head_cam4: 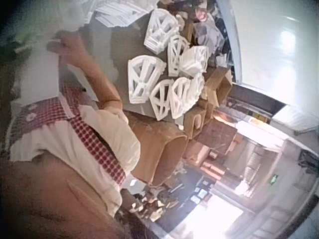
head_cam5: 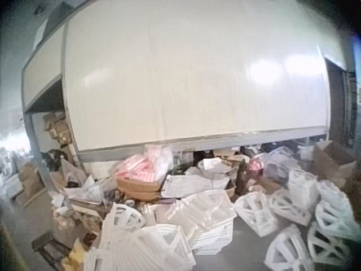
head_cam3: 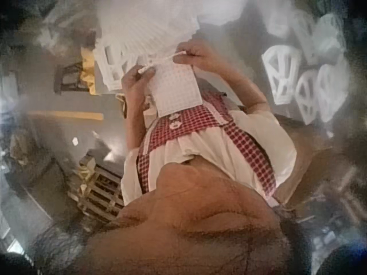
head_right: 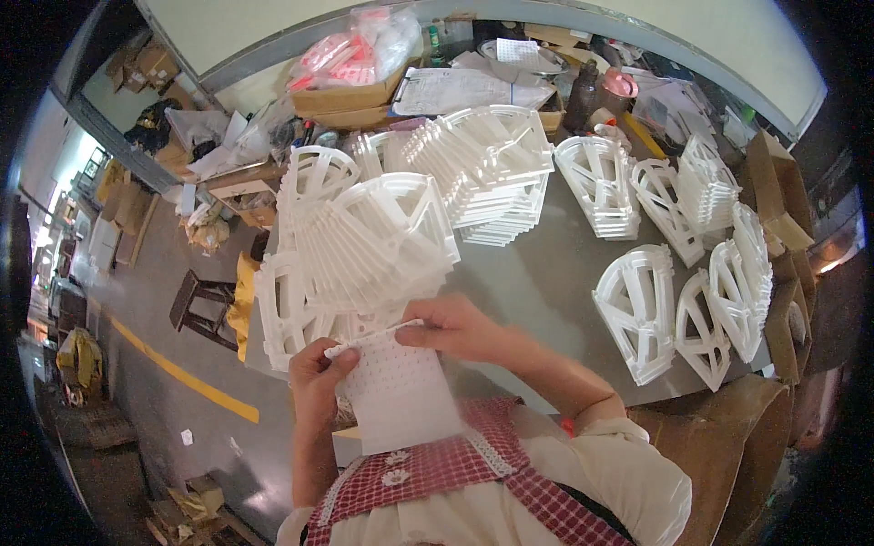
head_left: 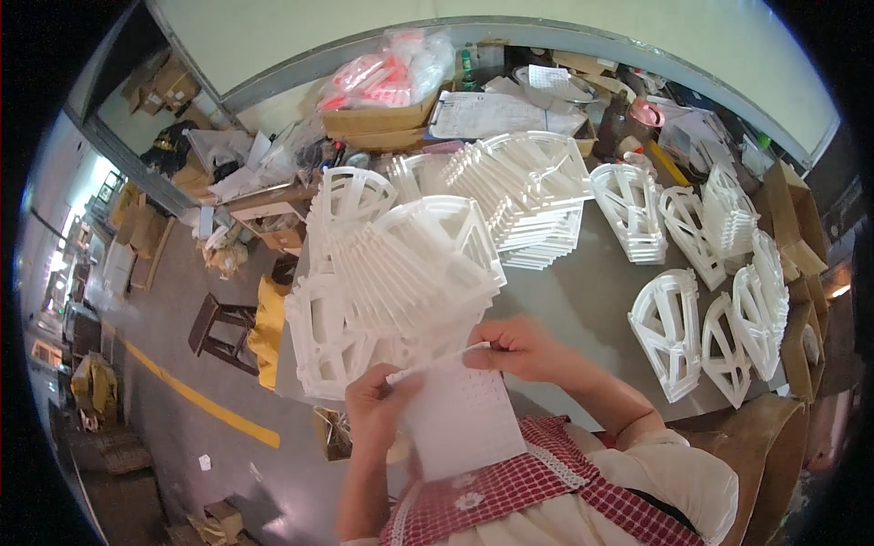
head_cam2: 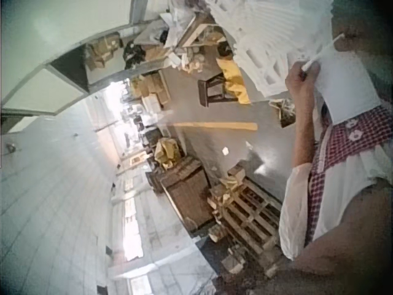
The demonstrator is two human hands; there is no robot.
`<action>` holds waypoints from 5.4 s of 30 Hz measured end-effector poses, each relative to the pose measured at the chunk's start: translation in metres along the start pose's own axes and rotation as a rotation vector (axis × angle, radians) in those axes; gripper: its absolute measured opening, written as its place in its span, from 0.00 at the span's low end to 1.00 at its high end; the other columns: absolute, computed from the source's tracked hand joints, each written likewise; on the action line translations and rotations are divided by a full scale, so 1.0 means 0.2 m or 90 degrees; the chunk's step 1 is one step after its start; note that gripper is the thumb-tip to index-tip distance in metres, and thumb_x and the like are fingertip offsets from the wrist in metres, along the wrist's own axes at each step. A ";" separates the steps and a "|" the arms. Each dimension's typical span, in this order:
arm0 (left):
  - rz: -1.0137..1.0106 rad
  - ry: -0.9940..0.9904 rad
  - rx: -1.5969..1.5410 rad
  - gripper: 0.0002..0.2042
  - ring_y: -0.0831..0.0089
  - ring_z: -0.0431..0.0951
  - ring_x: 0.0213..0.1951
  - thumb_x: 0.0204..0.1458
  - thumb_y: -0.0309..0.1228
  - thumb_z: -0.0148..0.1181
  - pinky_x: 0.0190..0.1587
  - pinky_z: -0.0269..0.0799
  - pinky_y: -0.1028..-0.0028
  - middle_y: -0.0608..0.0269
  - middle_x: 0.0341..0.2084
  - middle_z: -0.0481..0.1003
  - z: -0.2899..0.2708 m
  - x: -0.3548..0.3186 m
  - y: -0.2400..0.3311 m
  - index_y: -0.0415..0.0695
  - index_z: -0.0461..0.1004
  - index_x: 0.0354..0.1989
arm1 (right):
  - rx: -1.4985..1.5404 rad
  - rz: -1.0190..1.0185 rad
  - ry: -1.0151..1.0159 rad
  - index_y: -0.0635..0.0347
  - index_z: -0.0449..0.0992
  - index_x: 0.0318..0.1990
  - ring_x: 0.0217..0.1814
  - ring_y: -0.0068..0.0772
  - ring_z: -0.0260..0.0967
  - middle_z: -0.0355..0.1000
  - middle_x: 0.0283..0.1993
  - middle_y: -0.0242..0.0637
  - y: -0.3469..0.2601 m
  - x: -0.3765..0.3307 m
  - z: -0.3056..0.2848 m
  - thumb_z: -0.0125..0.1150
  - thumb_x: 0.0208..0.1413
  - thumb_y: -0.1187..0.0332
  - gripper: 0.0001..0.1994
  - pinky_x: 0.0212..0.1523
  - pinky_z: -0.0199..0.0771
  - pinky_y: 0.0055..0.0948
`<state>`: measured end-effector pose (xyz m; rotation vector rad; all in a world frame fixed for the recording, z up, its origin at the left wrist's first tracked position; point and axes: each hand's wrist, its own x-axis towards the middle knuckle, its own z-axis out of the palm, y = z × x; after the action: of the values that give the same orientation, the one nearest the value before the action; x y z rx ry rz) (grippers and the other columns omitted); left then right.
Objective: The person picks up white plastic shelf components from a table, organizes them into stacks, and places the stacks into a large cardboard box on the floor.
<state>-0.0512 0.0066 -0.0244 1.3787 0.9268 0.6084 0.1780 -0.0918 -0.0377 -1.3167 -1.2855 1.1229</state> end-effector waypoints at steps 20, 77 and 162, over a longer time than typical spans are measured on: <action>0.052 -0.109 -0.013 0.05 0.87 0.67 0.24 0.51 0.23 0.63 0.26 0.62 0.83 0.74 0.22 0.73 -0.30 0.47 -0.12 0.36 0.78 0.35 | -0.796 -0.375 0.230 0.60 0.73 0.34 0.44 0.43 0.68 0.71 0.36 0.39 -0.04 0.37 0.34 0.60 0.38 0.73 0.11 0.49 0.68 0.37; -0.095 -0.141 -0.158 0.06 0.80 0.74 0.25 0.53 0.25 0.60 0.30 0.69 0.79 0.65 0.27 0.78 -0.45 0.81 -0.49 0.35 0.77 0.36 | -0.616 -0.120 0.201 0.57 0.71 0.31 0.37 0.47 0.69 0.70 0.30 0.41 0.27 0.94 -0.24 0.56 0.45 0.75 0.05 0.38 0.69 0.40; -0.163 -0.204 -0.195 0.06 0.82 0.73 0.23 0.53 0.27 0.61 0.27 0.67 0.81 0.67 0.25 0.77 -0.45 0.87 -0.43 0.36 0.78 0.34 | -0.789 0.029 0.160 0.55 0.71 0.28 0.32 0.50 0.71 0.72 0.25 0.42 0.43 1.06 -0.25 0.60 0.48 0.62 0.08 0.35 0.69 0.45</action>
<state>-0.0471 0.1887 -0.1381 1.0247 0.7029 0.3067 0.2439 0.1178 -0.1153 -2.2571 -1.8158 0.0373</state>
